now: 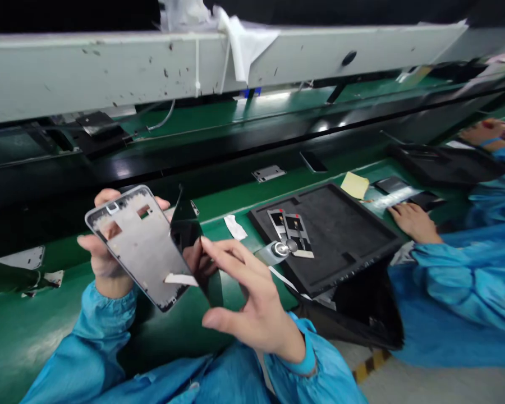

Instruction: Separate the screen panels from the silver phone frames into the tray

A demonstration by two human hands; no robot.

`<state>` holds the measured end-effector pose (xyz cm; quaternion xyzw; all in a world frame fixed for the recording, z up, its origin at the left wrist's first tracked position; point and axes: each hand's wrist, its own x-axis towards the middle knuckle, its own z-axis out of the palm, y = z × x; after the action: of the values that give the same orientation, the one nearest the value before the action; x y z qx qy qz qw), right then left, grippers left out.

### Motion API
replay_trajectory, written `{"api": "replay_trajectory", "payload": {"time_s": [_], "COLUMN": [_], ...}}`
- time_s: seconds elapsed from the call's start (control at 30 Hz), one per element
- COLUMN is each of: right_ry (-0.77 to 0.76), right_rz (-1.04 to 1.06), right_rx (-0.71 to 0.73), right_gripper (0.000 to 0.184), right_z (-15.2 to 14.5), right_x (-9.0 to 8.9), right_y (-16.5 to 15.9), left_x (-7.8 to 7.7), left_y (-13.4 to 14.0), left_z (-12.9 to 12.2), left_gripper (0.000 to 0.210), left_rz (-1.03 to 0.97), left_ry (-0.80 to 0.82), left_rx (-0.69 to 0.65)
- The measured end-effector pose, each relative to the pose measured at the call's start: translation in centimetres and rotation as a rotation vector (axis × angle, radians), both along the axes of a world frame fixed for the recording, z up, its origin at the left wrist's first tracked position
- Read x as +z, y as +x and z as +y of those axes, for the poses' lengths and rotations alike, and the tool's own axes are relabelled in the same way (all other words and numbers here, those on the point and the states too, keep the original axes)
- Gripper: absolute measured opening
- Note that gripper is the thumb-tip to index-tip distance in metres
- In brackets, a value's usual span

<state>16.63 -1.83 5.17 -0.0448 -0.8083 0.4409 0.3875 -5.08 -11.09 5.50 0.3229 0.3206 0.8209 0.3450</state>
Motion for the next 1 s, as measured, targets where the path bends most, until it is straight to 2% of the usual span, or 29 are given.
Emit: {"api": "replay_trajectory", "payload": {"time_s": [0.1,0.17,0.37,0.53,0.6,0.7,0.77,0.87,1.0], "right_ry": [-0.077,-0.107,-0.038,0.024,-0.044,-0.178,-0.221,-0.244,-0.276], "right_rz": [-0.092,-0.114,-0.135,-0.131,-0.136,-0.124,-0.098,-0.052,-0.063], "right_rx": [-0.032,-0.035,-0.007,-0.066,-0.089,-0.100,-0.104,-0.070,0.004], "right_gripper": [0.066,0.065,0.070,0.081,0.087,0.096,0.100,0.097,0.093], "right_z": [0.7,1.1,1.0,0.7,0.6,0.6,0.7,1.2,1.9], "right_x": [1.0,1.4,1.7,-0.7,-2.1,-4.3,-5.4,-6.2,-5.9], "right_y": [0.6,0.9,0.2,-2.1,-3.0,-4.2,-5.0,-5.8,-5.3], "left_x": [0.7,0.7,-0.2,-1.3,-1.6,-1.8,-1.9,-2.0,-1.7], "left_y": [-0.8,-1.3,-2.0,-1.8,-1.8,-1.8,-2.0,-2.1,-2.3], "left_z": [1.1,1.7,2.5,2.9,3.1,3.3,3.6,3.9,3.7], "left_gripper": [0.062,0.058,0.055,0.047,0.049,0.051,0.048,0.050,0.058], "left_rz": [0.036,0.032,0.076,0.274,0.344,0.395,0.428,0.458,0.380], "left_ry": [0.095,0.111,0.076,0.130,0.080,0.002,0.006,-0.007,-0.066], "left_rx": [-0.081,-0.116,0.000,0.138,0.165,0.120,0.093,0.083,0.111]}}
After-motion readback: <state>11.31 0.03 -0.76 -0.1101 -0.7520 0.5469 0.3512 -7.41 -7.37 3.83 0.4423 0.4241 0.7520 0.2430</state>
